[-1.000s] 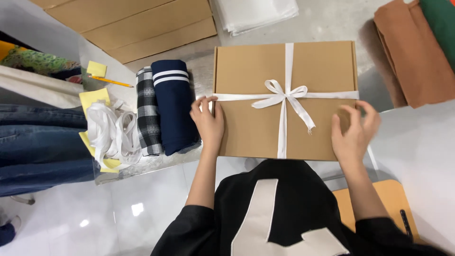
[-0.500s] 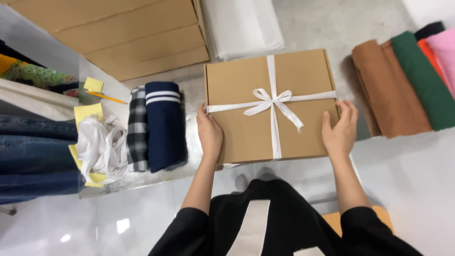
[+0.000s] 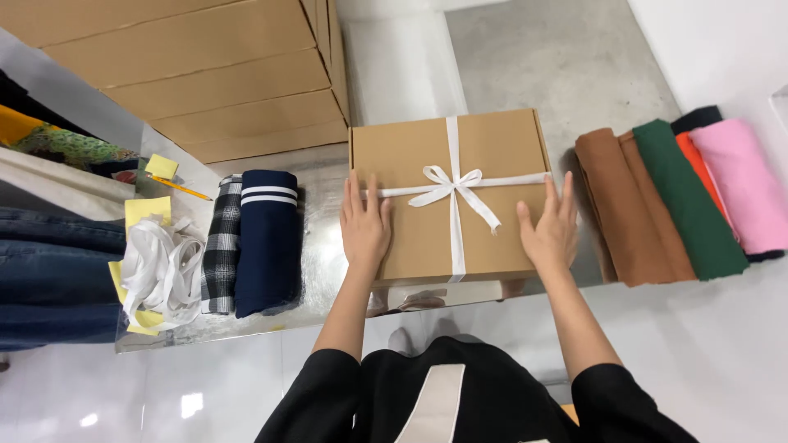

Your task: The person places folded clothes into a cardboard box and closes it. They tie a white ribbon around the box, forming a bow, and then write on a yellow sticky note attached to the top. Finally, they wrap a brown garment in a clear plastic bag.

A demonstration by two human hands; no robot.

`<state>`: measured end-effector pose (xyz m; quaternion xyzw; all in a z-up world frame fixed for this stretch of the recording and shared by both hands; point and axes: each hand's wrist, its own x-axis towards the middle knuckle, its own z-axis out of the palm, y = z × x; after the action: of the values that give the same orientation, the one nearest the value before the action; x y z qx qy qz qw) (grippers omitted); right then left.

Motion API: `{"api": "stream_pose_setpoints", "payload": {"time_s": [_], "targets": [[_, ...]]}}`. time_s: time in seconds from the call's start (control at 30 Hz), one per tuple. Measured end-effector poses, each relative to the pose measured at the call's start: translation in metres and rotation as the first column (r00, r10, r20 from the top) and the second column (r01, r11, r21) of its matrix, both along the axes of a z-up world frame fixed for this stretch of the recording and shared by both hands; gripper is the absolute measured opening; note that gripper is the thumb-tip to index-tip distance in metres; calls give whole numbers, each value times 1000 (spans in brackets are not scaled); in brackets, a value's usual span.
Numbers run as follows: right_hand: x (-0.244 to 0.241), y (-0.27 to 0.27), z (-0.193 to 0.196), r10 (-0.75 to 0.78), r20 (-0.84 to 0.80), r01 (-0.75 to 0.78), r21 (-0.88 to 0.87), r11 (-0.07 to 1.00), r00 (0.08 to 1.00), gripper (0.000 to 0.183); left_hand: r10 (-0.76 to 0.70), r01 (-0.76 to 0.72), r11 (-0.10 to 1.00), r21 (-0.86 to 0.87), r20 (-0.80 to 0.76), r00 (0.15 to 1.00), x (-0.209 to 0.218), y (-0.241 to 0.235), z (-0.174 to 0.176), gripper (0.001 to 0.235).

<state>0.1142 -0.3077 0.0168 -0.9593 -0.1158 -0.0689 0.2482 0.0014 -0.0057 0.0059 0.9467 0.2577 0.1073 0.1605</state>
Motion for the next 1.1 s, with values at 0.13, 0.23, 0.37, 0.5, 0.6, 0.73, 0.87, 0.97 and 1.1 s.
{"api": "stream_pose_setpoints", "payload": {"time_s": [0.13,0.23,0.37,0.5,0.6,0.73,0.87,0.97,1.1], "targets": [[4,-1,-2,63,-69,-72,-133,988,996,67,25,-22,999,39,-71,997,3,2,-9,57],[6,-1,-3,71,-106,-88,-162,983,992,69,54,-48,996,70,-90,994,3,3,-15,59],[10,-2,-6,89,-102,-101,-125,987,991,72,82,-78,995,55,-68,994,0,4,-21,58],[19,1,-11,108,-92,-115,-73,991,990,69,73,-76,995,65,55,996,-5,7,-37,53],[22,3,-17,95,-61,-92,50,995,994,66,44,-43,999,-10,211,976,-18,7,-38,41],[22,41,-43,269,211,-304,154,940,940,67,94,-83,995,-56,254,963,-56,5,-44,55],[-13,117,-18,426,275,-495,269,826,862,54,209,-146,926,-348,149,967,-103,14,-39,75],[-46,175,-8,555,231,-600,345,721,799,41,306,-191,896,-402,245,920,-146,39,-37,51],[-91,261,11,689,96,-655,425,624,718,28,543,-353,799,-486,333,771,-202,102,-55,21]]}}
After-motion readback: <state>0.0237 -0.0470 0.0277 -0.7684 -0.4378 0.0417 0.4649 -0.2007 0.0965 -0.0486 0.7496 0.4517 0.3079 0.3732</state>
